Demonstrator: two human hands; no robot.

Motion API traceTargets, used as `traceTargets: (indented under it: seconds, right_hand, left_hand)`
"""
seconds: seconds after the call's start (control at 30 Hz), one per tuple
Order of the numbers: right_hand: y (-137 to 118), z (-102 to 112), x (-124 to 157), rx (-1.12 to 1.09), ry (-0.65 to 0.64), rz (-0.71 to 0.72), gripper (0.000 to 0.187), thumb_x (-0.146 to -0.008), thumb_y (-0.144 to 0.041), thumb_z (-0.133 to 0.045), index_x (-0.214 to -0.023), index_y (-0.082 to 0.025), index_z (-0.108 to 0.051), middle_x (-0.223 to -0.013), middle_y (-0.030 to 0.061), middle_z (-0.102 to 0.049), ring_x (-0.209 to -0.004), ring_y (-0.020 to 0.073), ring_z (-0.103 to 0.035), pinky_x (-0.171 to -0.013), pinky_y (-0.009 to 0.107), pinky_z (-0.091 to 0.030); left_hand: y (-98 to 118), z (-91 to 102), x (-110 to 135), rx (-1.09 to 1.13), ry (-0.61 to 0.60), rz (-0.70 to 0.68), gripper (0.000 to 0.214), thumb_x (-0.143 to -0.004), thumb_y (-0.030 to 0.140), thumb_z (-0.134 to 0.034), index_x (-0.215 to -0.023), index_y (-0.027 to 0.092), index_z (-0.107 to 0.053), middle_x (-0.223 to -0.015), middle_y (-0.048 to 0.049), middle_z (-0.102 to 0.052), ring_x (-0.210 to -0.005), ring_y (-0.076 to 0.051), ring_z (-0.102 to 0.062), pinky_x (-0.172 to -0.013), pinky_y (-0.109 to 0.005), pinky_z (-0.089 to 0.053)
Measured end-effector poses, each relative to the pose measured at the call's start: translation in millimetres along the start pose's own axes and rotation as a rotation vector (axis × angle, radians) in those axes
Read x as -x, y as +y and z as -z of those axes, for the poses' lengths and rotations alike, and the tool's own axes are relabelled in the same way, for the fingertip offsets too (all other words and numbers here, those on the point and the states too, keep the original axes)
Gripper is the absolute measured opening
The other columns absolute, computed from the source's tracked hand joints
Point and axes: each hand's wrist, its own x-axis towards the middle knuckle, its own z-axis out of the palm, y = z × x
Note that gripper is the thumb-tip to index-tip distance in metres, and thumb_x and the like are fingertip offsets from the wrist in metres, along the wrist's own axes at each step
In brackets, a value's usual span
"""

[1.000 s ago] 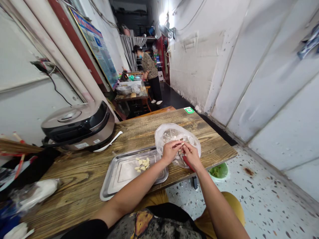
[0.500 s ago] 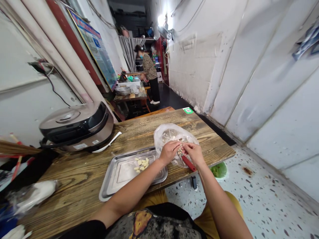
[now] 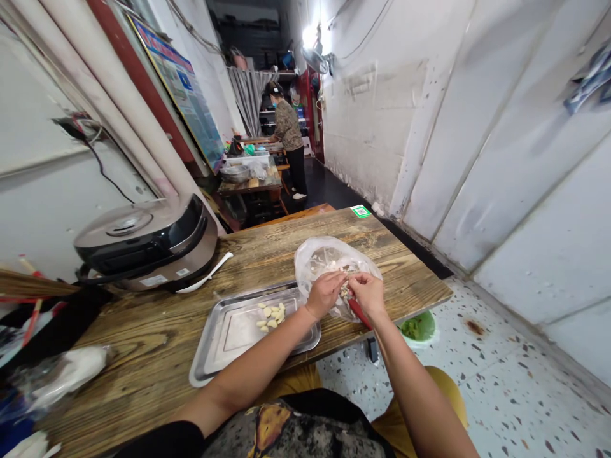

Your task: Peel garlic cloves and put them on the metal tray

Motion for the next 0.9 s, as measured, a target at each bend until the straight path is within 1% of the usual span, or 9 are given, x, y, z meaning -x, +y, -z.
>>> traceTargets:
  seconds: [0.1,0.2,0.37,0.47,0.6,0.7,0.8,0.87,0.9]
  right_hand:
    - [-1.3,-0.1,-2.1,-0.065,-0.018,-0.038,0.016,-0.057,-0.031,-0.064,-0.060,-0.015,-0.060,-0.046,-0.0006,-0.055,-0.038,0.0082,-0.043,-0.035,0.020,-0.034]
    - [-4.0,0.8,-5.4,-0.180,-0.075,-0.110,0.016,-0.056,-0.030,-0.065,-0.059,-0.015,-0.060,-0.050,-0.0002,-0.056,-0.039,0.0079,-0.043,-0.035,0.020,-0.033]
    - [-0.4,0.6,-12.4,-0.295,-0.145,-0.198,0.020,-0.054,-0.030,-0.069,-0.057,-0.014,-0.057,-0.049,-0.0008,-0.054,-0.038,0.0065,-0.041,-0.036,0.019,-0.031]
    - [12.8,1.5,-19.4,-0.265,-0.129,-0.186,0.021,-0.056,-0.032,-0.068,-0.056,-0.015,-0.055,-0.049,-0.0009,-0.054,-0.039,0.0072,-0.042,-0.036,0.020,-0.032]
    - [35.9,9.0,-30.9,-0.009,0.004,-0.149,0.026,-0.059,-0.037,-0.066,-0.049,-0.017,-0.053,-0.042,-0.0019,-0.051,-0.034,0.0078,-0.040,-0.035,0.021,-0.030]
    - [42.7,15.8,-36.3,0.312,-0.015,-0.063,0.034,-0.065,-0.045,-0.061,-0.046,-0.017,-0.054,-0.035,-0.0019,-0.049,-0.031,0.0087,-0.039,-0.035,0.022,-0.030]
    - [34.7,16.7,-36.3,0.383,-0.084,0.157,0.026,-0.069,-0.042,-0.059,-0.068,-0.017,-0.067,-0.060,0.0023,-0.066,-0.049,0.0134,-0.055,-0.050,0.024,-0.042]
    - [25.1,13.9,-34.0,0.357,-0.127,0.288,0.025,-0.071,-0.038,-0.058,-0.084,-0.019,-0.069,-0.081,0.0039,-0.069,-0.068,0.0166,-0.061,-0.064,0.027,-0.046]
    - [20.4,12.1,-32.6,0.359,-0.148,0.330,0.025,-0.073,-0.037,-0.057,-0.086,-0.020,-0.069,-0.085,0.0044,-0.069,-0.074,0.0175,-0.062,-0.068,0.028,-0.046]
  left_hand:
    - [0.6,-3.3,0.2,0.143,0.083,0.143,0.023,-0.085,0.024,-0.047,-0.096,0.018,-0.066,-0.096,-0.0072,-0.068,-0.093,-0.017,-0.062,-0.087,-0.033,-0.048]
    - [1.4,-7.8,-0.9,0.353,0.129,0.380,0.021,-0.079,0.027,-0.057,-0.093,0.016,-0.068,-0.089,-0.0070,-0.069,-0.080,-0.017,-0.064,-0.078,-0.031,-0.051]
    - [1.5,-12.9,-6.6,0.835,0.200,0.732,0.035,-0.067,0.034,-0.068,-0.093,0.010,-0.066,-0.081,-0.0079,-0.069,-0.067,-0.016,-0.064,-0.070,-0.032,-0.054]
    - [0.2,-8.8,-11.1,1.040,0.280,0.858,0.039,-0.063,0.035,-0.071,-0.091,0.009,-0.064,-0.078,-0.0069,-0.068,-0.064,-0.013,-0.063,-0.070,-0.031,-0.054]
    - [-4.8,-1.7,-13.2,1.120,0.321,0.878,0.036,-0.067,0.036,-0.069,-0.091,0.009,-0.064,-0.081,-0.0077,-0.068,-0.070,-0.013,-0.063,-0.072,-0.029,-0.053]
    - [-9.0,-1.9,-10.2,1.045,0.256,0.853,0.030,-0.073,0.032,-0.063,-0.093,0.010,-0.064,-0.084,-0.0088,-0.069,-0.072,-0.014,-0.064,-0.072,-0.030,-0.054]
    - [-12.1,-4.9,-5.1,0.802,0.165,0.783,0.026,-0.079,0.028,-0.055,-0.098,0.013,-0.065,-0.083,-0.0078,-0.069,-0.070,-0.015,-0.065,-0.071,-0.032,-0.054]
    - [-13.1,-5.8,-1.9,0.600,0.119,0.686,0.026,-0.081,0.026,-0.052,-0.101,0.015,-0.065,-0.084,-0.0069,-0.070,-0.071,-0.015,-0.065,-0.072,-0.032,-0.054]
    - [-13.2,-5.6,-0.7,0.503,0.104,0.623,0.025,-0.081,0.025,-0.051,-0.100,0.015,-0.065,-0.086,-0.0067,-0.070,-0.074,-0.016,-0.065,-0.074,-0.032,-0.053]
